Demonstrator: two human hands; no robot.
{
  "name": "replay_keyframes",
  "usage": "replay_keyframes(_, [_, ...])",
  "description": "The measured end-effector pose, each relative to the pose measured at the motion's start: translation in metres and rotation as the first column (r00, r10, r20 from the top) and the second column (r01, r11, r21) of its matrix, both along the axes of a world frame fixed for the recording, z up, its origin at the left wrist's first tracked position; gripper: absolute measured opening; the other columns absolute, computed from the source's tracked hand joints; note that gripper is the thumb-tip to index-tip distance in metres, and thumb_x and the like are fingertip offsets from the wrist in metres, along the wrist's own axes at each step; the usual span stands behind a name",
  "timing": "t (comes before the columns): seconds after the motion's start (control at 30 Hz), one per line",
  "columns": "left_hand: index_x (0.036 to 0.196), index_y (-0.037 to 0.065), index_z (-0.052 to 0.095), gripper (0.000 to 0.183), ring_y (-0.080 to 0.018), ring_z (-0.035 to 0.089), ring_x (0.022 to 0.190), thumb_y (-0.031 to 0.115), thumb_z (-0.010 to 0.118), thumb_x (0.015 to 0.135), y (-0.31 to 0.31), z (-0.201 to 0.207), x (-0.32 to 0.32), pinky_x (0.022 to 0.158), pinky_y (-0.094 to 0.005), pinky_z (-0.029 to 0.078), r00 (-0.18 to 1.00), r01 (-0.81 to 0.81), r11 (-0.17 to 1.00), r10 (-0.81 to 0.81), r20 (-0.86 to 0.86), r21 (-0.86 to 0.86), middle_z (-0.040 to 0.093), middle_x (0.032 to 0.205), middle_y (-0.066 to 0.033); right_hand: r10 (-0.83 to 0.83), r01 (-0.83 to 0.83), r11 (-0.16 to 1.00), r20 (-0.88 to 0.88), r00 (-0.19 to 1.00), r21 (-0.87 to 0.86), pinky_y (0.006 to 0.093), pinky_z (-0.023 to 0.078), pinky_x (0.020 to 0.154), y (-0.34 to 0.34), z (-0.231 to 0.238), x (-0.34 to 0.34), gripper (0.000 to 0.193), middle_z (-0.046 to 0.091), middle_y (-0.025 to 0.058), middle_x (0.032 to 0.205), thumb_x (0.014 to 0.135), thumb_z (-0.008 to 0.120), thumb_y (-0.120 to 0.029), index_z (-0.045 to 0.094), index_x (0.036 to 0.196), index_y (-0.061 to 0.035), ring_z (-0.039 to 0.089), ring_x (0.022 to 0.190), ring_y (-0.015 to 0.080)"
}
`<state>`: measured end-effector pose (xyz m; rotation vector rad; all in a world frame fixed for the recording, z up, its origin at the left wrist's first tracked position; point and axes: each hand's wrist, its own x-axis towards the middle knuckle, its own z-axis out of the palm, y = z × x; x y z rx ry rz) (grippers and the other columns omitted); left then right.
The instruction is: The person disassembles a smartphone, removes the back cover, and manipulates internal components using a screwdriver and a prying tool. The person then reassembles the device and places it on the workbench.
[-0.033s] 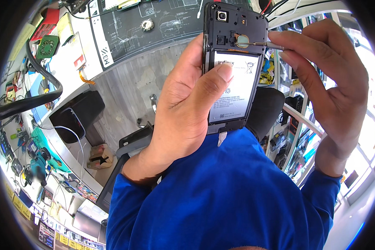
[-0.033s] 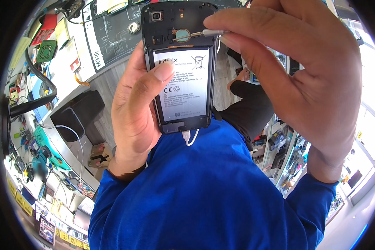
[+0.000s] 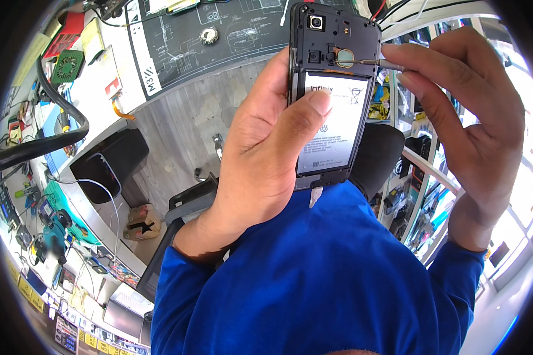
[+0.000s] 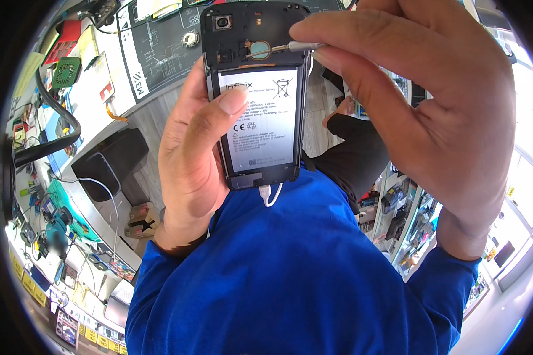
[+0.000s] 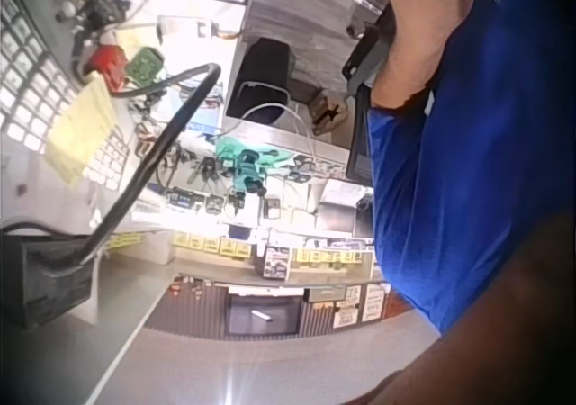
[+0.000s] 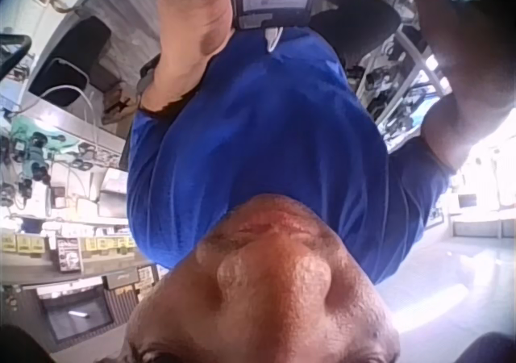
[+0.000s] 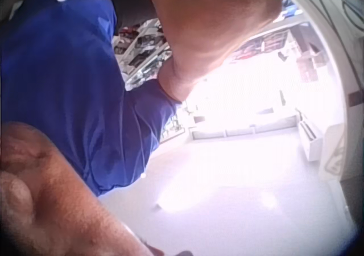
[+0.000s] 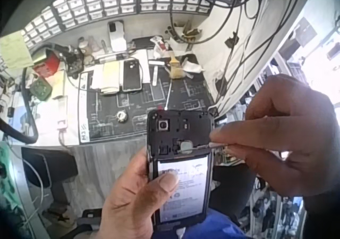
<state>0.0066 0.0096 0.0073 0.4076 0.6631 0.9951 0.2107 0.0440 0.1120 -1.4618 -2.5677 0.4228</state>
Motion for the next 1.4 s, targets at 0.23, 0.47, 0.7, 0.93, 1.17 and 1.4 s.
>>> replay_keyframes(0.23, [0.148,0.000,0.048,0.049,-0.0173,0.066,0.116,0.011,0.055,0.100,0.005,-0.006,-0.004,0.101,-0.0316,0.051,0.999,0.013,0.999,-0.011,-0.037,0.049,0.066,0.129,-0.0118,0.015,-0.017,0.999,0.055,0.998,0.044,0.0297,0.043,0.067,0.001,0.005,-0.012,0.030,0.059,0.0075,0.091,0.085,0.074,0.003,0.077,0.115,-0.0015,0.058,0.081,0.0175])
replay_keyframes(0.47, [0.147,0.001,0.050,0.048,-0.0164,0.066,0.115,0.011,0.055,0.100,0.004,-0.007,-0.005,0.101,-0.0309,0.050,0.998,0.010,0.994,-0.002,-0.064,0.111,0.067,0.128,-0.0106,0.060,-0.061,0.998,0.082,0.995,0.010,0.0301,0.041,0.063,0.002,0.013,-0.015,0.031,0.058,0.0081,0.090,0.086,0.074,0.005,0.077,0.116,-0.0013,0.057,0.078,0.0172])
replay_keyframes(0.7, [0.146,0.001,0.050,0.047,-0.0154,0.065,0.113,0.012,0.054,0.101,0.002,-0.005,-0.002,0.100,-0.0301,0.049,0.998,-0.007,0.993,0.014,-0.058,0.120,0.067,0.127,-0.0096,0.050,-0.050,0.999,0.095,0.994,-0.011,0.0299,0.040,0.062,-0.003,0.018,-0.018,0.027,0.058,0.0074,0.089,0.087,0.073,0.004,0.077,0.113,-0.0008,0.056,0.077,0.0165])
replay_keyframes(0.93, [0.145,0.000,0.050,0.046,-0.0150,0.063,0.114,0.012,0.055,0.102,-0.003,-0.003,0.003,0.099,-0.0293,0.048,0.998,-0.042,0.989,0.047,-0.034,0.140,0.066,0.127,-0.0097,0.065,-0.063,0.998,0.095,0.993,-0.021,0.0296,0.040,0.062,-0.004,0.020,-0.017,0.026,0.058,0.0070,0.089,0.088,0.073,0.004,0.076,0.113,-0.0009,0.056,0.076,0.0159])
replay_keyframes(1.17, [0.145,0.000,0.051,0.044,-0.0118,0.062,0.109,0.013,0.056,0.103,-0.006,-0.002,0.005,0.097,-0.0283,0.048,0.995,-0.065,0.982,0.078,-0.066,0.179,0.066,0.123,-0.0069,0.057,-0.053,0.998,0.111,0.992,-0.039,0.0294,0.040,0.062,-0.006,0.024,-0.019,0.025,0.059,0.0067,0.089,0.088,0.073,0.003,0.076,0.112,-0.0009,0.055,0.076,0.0153])
replay_keyframes(1.4, [0.145,0.000,0.050,0.043,-0.0098,0.063,0.102,0.013,0.056,0.104,-0.007,-0.003,0.008,0.089,-0.0259,0.051,0.994,-0.045,0.986,0.060,-0.094,0.160,0.066,0.116,-0.0049,0.050,-0.043,0.997,0.130,0.990,-0.058,0.0291,0.039,0.061,-0.006,0.027,-0.021,0.024,0.059,0.0063,0.089,0.089,0.072,0.002,0.075,0.112,-0.0010,0.055,0.075,0.0147])
